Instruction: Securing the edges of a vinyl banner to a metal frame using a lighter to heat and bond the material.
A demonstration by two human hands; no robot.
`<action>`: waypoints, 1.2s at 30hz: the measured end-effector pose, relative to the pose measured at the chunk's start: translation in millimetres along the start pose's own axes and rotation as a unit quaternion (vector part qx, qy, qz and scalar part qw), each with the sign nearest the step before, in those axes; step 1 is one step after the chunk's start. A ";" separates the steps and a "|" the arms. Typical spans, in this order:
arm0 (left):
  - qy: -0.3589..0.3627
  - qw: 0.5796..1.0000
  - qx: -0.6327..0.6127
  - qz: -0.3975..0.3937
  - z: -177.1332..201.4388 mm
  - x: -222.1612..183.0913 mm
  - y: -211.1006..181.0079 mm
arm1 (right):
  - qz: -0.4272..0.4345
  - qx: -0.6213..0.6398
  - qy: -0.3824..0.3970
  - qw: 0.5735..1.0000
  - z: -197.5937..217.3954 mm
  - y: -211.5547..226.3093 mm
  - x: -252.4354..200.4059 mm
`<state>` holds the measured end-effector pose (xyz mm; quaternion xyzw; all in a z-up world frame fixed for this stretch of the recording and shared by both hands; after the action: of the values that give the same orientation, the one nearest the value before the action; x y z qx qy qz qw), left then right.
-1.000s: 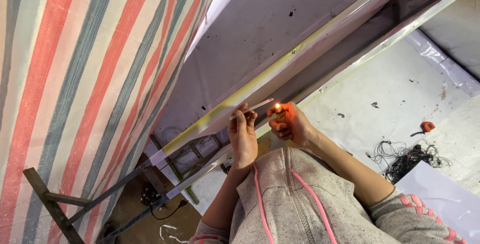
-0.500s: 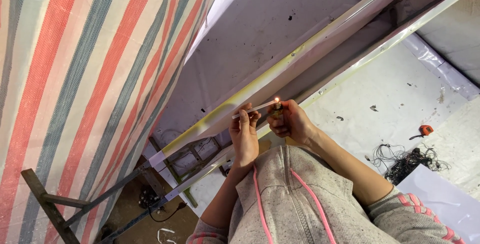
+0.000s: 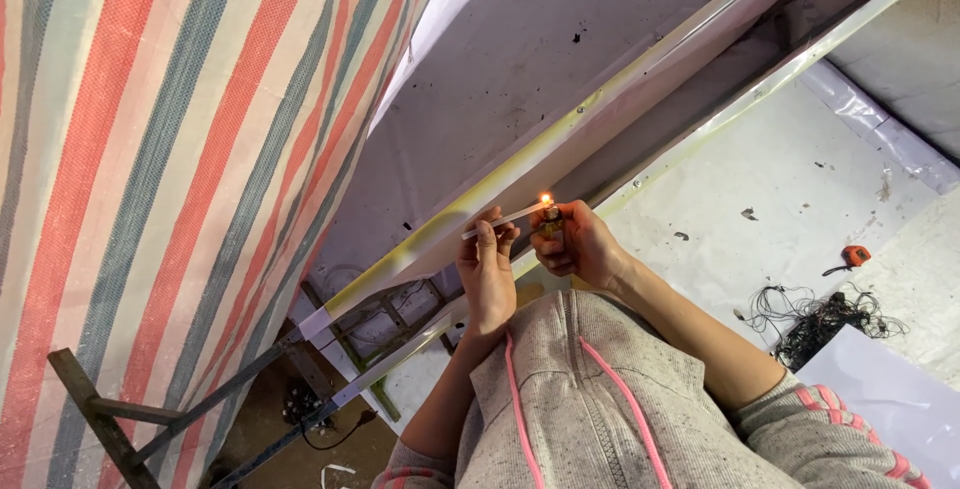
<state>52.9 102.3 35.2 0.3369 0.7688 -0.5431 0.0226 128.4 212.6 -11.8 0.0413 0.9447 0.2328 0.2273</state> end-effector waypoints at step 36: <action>-0.039 0.999 -0.013 -0.012 3.9 -3.0 -9.9 | -0.026 -0.022 -0.043 0.999 -1.9 17.6 -8.2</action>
<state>48.5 95.7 42.9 0.3058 0.7783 -0.5461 0.0504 134.4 225.9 1.1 0.0215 0.9296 0.2454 0.2743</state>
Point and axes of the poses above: each hand's wrist, its own x-axis towards the middle knuckle, its own z-axis out of the back of the hand, y = z × x, the point moved 6 cm from there along x, towards the middle knuckle, and after that the axes turned 14 degrees about z, right-handed, at the moved point
